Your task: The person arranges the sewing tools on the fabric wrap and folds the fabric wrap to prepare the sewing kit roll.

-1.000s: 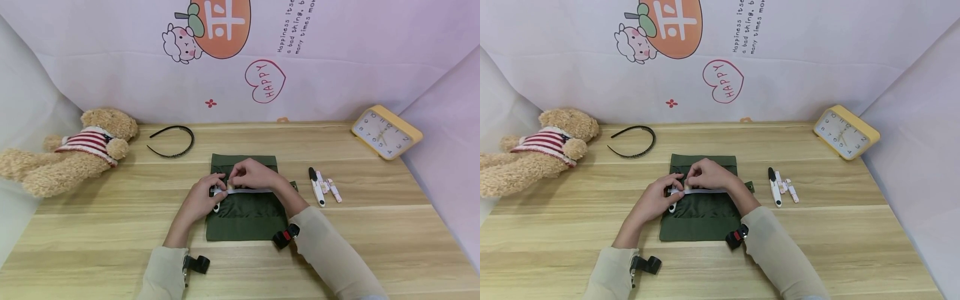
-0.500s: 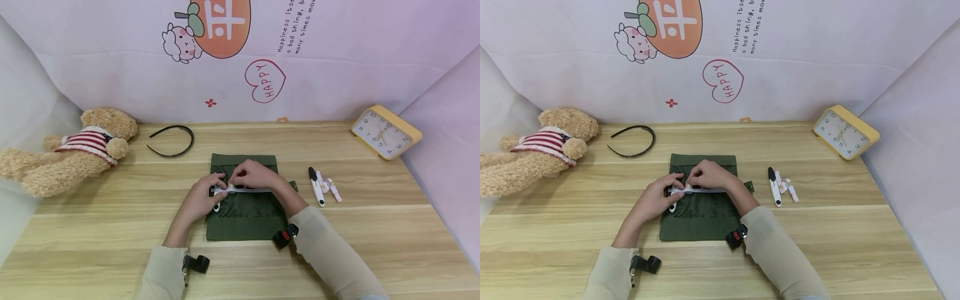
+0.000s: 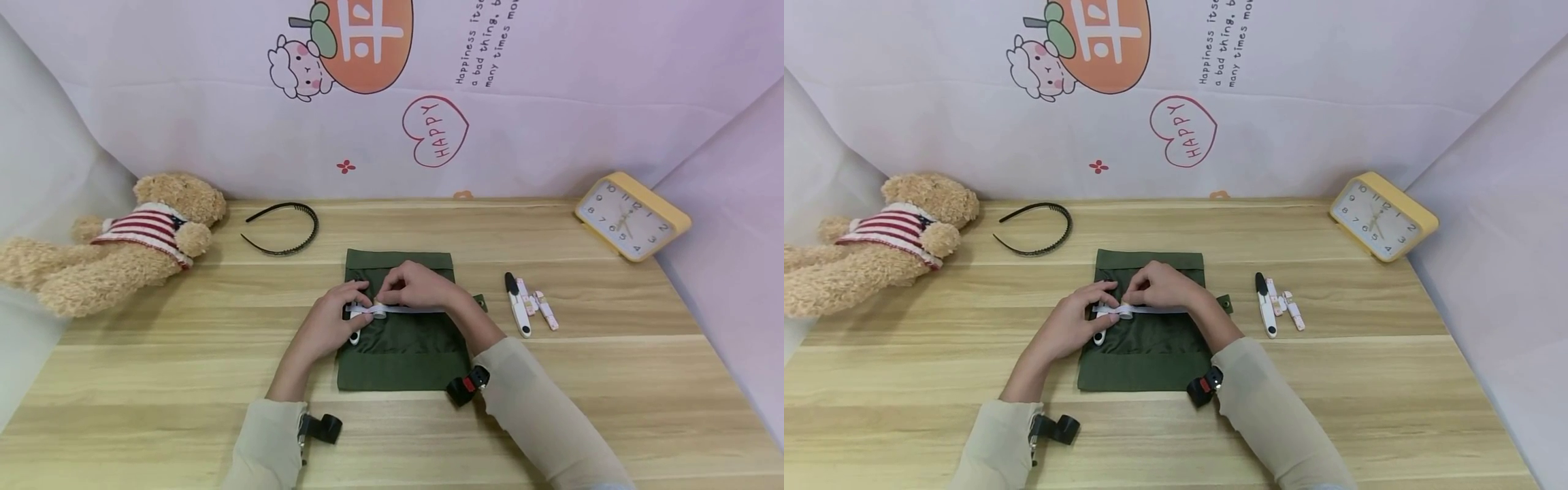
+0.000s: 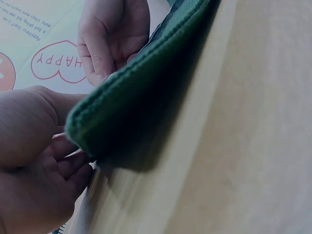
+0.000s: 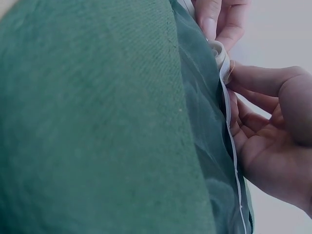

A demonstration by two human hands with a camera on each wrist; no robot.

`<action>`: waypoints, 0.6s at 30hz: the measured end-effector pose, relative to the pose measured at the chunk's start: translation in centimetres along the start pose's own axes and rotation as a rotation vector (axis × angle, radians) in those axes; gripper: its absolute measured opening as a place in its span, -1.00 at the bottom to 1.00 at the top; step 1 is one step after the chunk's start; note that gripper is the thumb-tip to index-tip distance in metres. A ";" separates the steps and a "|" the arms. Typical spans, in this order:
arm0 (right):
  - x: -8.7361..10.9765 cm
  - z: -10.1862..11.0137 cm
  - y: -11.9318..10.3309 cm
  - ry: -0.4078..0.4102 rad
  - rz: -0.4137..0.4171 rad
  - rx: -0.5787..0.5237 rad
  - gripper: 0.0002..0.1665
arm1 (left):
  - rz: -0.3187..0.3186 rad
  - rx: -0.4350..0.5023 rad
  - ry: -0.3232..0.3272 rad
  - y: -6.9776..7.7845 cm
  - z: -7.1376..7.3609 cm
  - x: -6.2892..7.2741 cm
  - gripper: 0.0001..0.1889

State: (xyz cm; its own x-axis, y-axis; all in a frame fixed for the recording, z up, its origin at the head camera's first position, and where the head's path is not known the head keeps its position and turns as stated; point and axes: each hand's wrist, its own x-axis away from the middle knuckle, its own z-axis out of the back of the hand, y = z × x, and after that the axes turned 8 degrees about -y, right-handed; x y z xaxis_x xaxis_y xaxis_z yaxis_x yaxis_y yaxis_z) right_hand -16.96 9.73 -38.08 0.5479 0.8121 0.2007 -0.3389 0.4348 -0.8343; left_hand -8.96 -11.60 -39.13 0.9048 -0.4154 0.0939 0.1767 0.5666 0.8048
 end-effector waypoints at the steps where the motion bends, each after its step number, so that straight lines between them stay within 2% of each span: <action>1: 0.0 0.0 0.0 -0.002 0.003 0.002 -0.78 | -0.001 0.002 -0.002 0.0 0.0 0.0 -0.92; 12: 0.2 0.0 0.1 -0.022 0.033 -0.004 -0.80 | -0.004 0.005 -0.022 0.1 0.2 0.1 -0.90; 18: 0.2 0.3 -0.1 -0.039 -0.020 -0.035 -0.79 | -0.005 0.002 -0.026 0.0 0.1 0.1 -0.89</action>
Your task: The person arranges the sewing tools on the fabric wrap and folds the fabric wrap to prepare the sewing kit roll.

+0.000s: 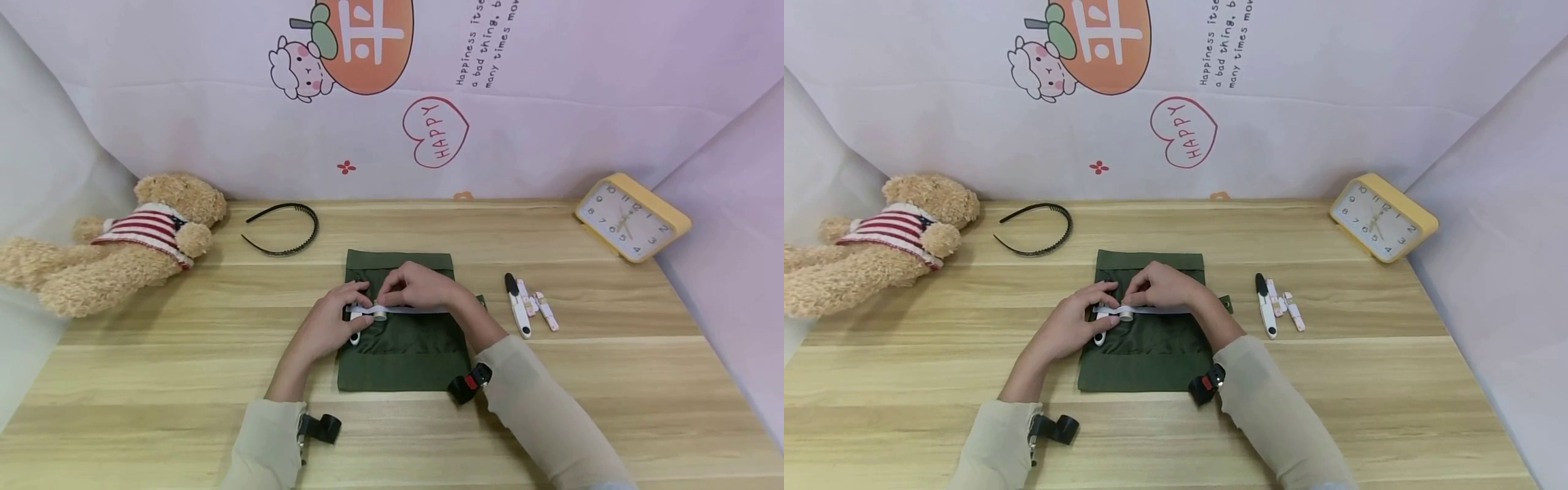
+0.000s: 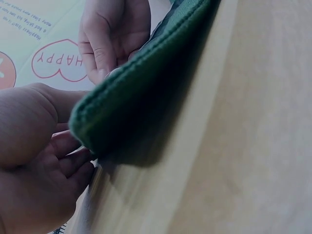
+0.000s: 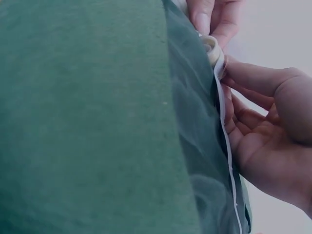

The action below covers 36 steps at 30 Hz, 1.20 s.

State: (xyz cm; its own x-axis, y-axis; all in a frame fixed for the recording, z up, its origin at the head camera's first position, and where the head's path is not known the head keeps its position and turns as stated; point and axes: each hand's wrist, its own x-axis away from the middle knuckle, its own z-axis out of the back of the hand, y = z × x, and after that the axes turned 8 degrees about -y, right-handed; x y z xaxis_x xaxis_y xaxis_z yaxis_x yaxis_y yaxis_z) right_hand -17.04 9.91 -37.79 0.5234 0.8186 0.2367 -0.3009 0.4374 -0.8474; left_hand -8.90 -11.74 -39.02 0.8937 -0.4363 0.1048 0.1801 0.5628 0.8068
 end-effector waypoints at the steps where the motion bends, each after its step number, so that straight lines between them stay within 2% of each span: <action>1: 0.0 0.0 -0.1 0.000 -0.010 -0.011 -0.80 | -0.002 -0.001 0.000 0.0 0.0 0.0 -0.89; 5: 0.1 -0.1 -0.2 0.010 -0.019 -0.037 -0.81 | -0.001 0.003 -0.003 0.0 0.0 0.0 -0.87; 8: 0.7 0.1 -0.2 0.051 -0.008 -0.041 -0.79 | 0.001 0.017 0.004 0.1 0.1 0.0 -0.85; 15: 4.5 1.7 0.7 0.198 -0.025 -0.033 -0.71 | -0.054 0.017 0.114 0.7 0.1 -0.3 -0.82; 20: 7.9 3.2 1.4 0.300 -0.097 -0.050 -0.69 | -0.035 0.000 0.093 1.1 0.1 -0.1 -0.79; 26: 11.2 4.8 2.2 0.407 -0.199 -0.032 -0.60 | -0.050 0.019 0.123 1.5 0.0 -0.1 -0.75; 31: 13.3 5.6 2.8 0.433 -0.281 -0.002 -0.54 | -0.074 0.054 0.103 1.4 -0.3 -0.3 -0.69; 36: 15.1 5.8 3.9 0.438 -0.337 0.005 -0.51 | -0.070 0.079 0.080 1.6 -1.0 -0.6 -0.65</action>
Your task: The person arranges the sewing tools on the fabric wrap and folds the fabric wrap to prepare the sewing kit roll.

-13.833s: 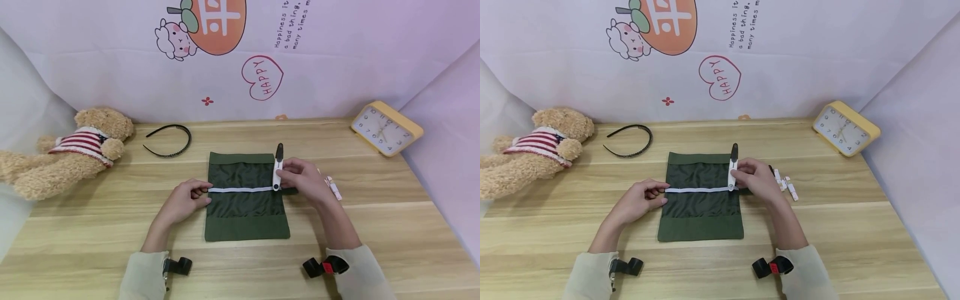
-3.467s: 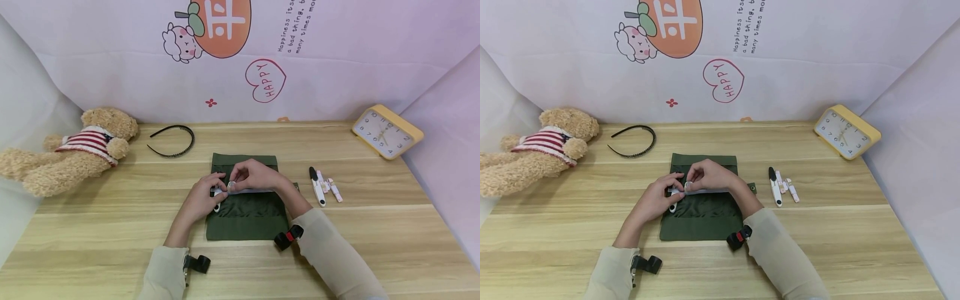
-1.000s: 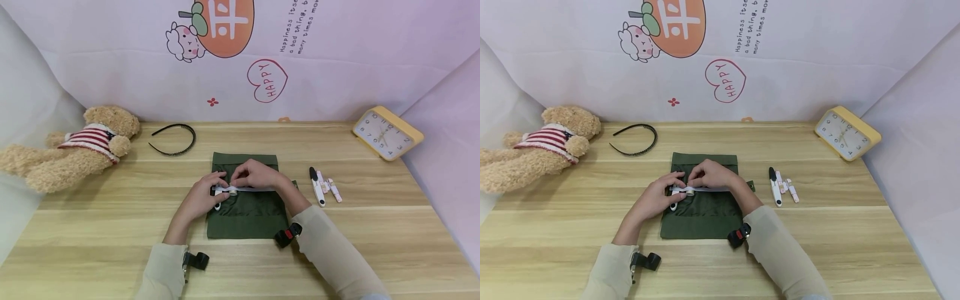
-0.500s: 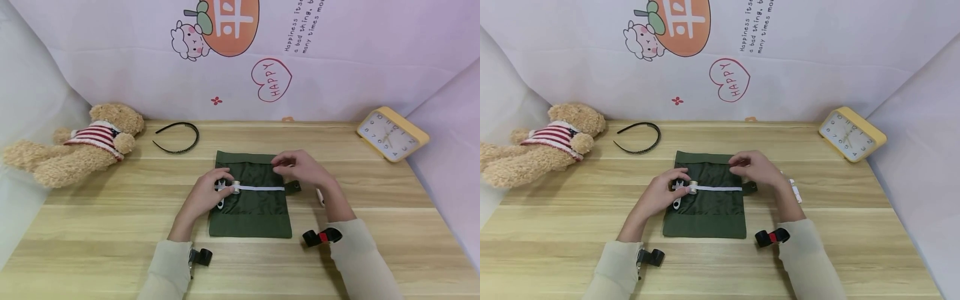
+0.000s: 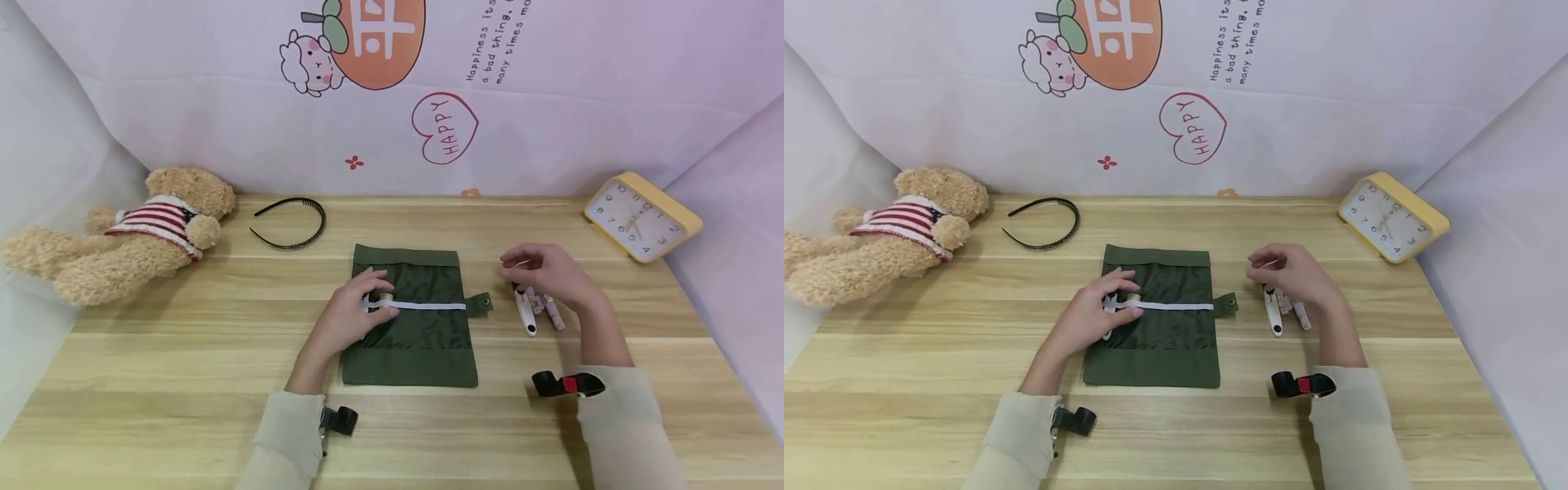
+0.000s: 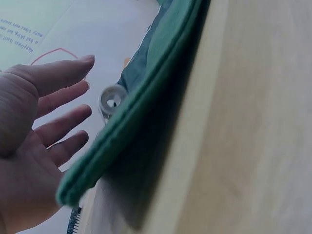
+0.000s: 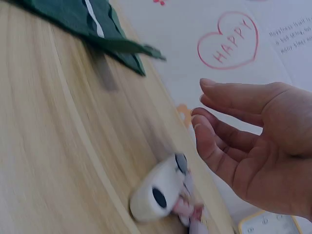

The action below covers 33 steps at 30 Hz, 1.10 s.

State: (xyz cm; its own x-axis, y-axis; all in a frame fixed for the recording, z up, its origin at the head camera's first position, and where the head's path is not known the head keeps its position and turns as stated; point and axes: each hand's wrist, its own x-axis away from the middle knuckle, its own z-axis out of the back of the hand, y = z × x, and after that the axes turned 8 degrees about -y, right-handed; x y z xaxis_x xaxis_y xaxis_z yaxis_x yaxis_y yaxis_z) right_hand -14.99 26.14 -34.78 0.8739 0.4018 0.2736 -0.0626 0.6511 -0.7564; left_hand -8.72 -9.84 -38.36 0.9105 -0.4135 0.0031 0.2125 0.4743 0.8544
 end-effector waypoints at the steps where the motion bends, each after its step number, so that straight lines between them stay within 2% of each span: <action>1: 0.1 0.2 0.3 0.001 -0.008 0.002 -0.50 | 0.005 -0.001 -0.006 0.1 -0.1 0.0 -0.65; 9: 0.6 1.1 1.9 -0.013 -0.064 0.017 -0.45 | 0.036 -0.041 -0.022 0.1 -0.7 -0.3 -0.62; 16: 0.7 0.9 2.1 -0.074 -0.093 0.009 -0.38 | 0.054 -0.085 -0.047 0.0 -0.8 -0.2 -0.65; 21: 0.3 0.8 1.9 -0.101 -0.107 0.058 -0.31 | 0.042 -0.086 -0.053 -0.3 -0.8 -0.1 -0.65; 26: -0.4 0.8 1.8 -0.109 -0.099 0.112 -0.35 | 0.037 -0.086 -0.057 -0.6 -0.8 0.0 -0.65; 33: -1.2 1.2 1.6 -0.124 -0.126 0.091 -0.47 | 0.044 -0.101 -0.067 -0.6 -0.8 -0.2 -0.65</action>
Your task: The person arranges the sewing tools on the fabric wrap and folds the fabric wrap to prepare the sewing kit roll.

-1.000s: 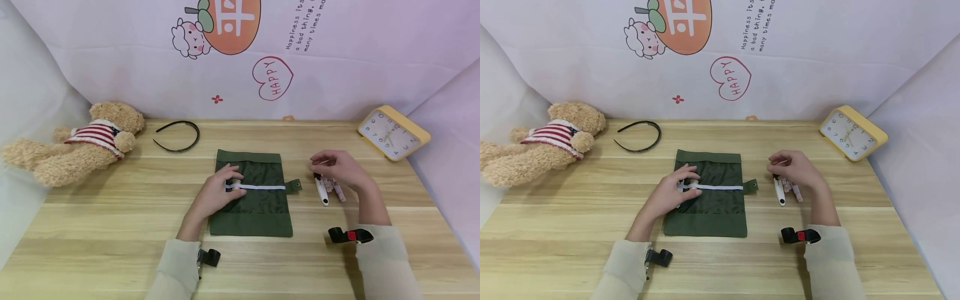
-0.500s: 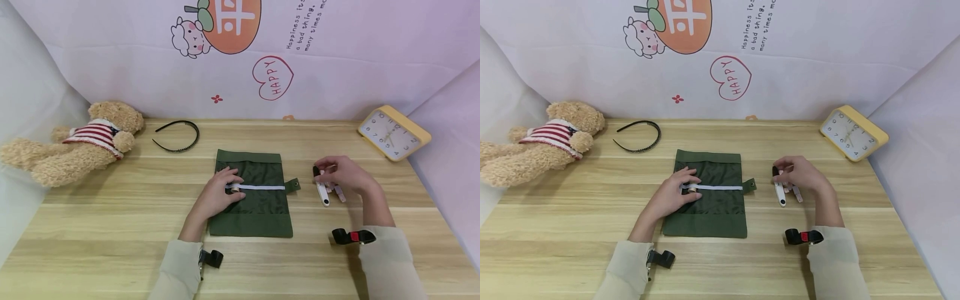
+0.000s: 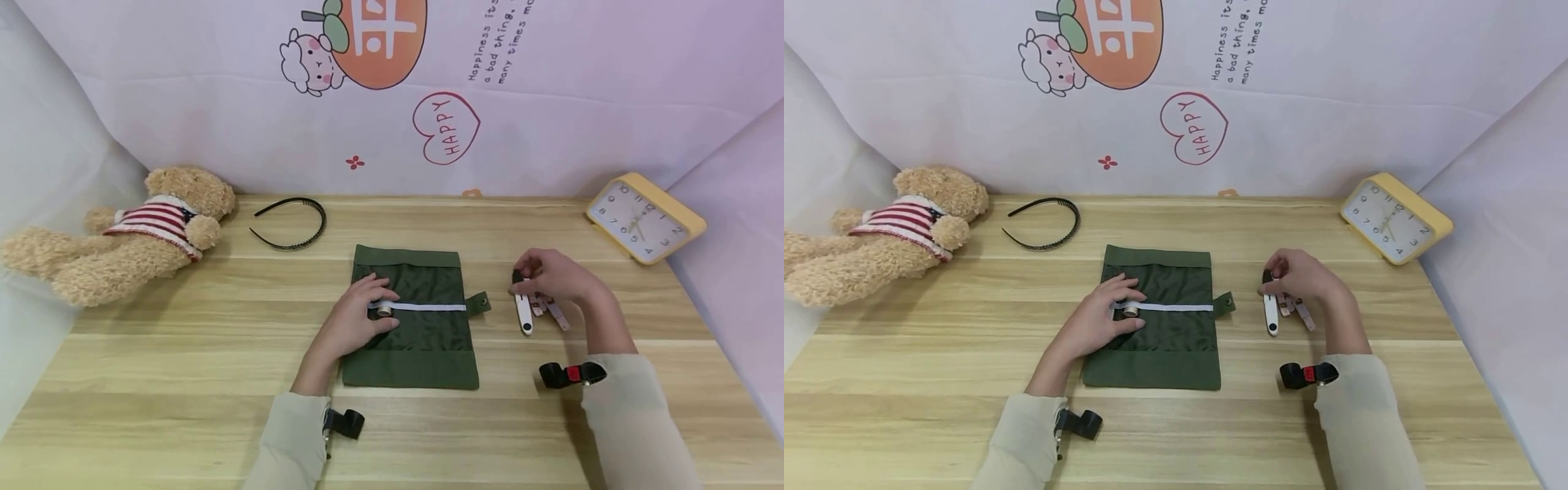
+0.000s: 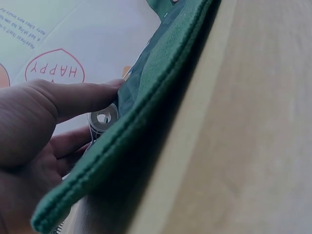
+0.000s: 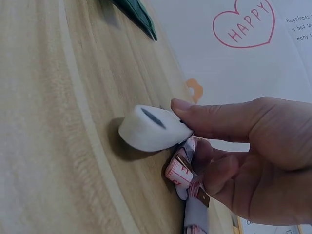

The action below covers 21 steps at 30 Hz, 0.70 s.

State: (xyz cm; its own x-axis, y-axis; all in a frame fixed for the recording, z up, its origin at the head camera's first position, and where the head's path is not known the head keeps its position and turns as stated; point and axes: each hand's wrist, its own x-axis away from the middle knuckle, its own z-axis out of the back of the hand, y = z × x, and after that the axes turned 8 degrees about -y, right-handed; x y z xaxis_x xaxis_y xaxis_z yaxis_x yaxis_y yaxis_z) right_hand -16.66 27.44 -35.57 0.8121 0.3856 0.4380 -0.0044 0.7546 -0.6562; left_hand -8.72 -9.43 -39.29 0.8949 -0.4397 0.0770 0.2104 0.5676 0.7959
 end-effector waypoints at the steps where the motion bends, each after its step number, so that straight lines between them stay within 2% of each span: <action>1: 0.0 0.1 0.0 0.001 -0.006 -0.009 -0.48 | -0.003 -0.004 -0.001 0.0 0.0 0.0 -0.65; 8: -0.2 0.3 -0.3 0.021 -0.025 -0.115 -0.48 | 0.000 -0.022 0.000 0.0 0.1 -0.1 -0.64; 14: -0.2 0.2 -0.5 0.142 -0.011 -0.116 -0.44 | 0.004 -0.029 -0.004 0.1 0.1 -0.1 -0.64; 17: -0.1 0.1 -0.9 0.198 0.019 -0.111 -0.45 | 0.001 -0.029 -0.002 0.1 0.1 -0.2 -0.65; 21: 0.0 -0.1 -1.8 0.244 0.088 -0.171 -0.43 | 0.008 -0.025 0.005 0.1 0.1 -0.3 -0.65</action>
State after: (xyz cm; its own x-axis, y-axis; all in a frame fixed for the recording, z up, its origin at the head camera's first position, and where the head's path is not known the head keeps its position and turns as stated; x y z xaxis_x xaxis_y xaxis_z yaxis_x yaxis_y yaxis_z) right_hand -16.55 26.06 -34.49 0.9293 0.2906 0.2278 0.0007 0.6155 -0.7882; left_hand -9.02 -9.28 -39.22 0.8984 -0.4319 0.0801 0.2134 0.5885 0.7798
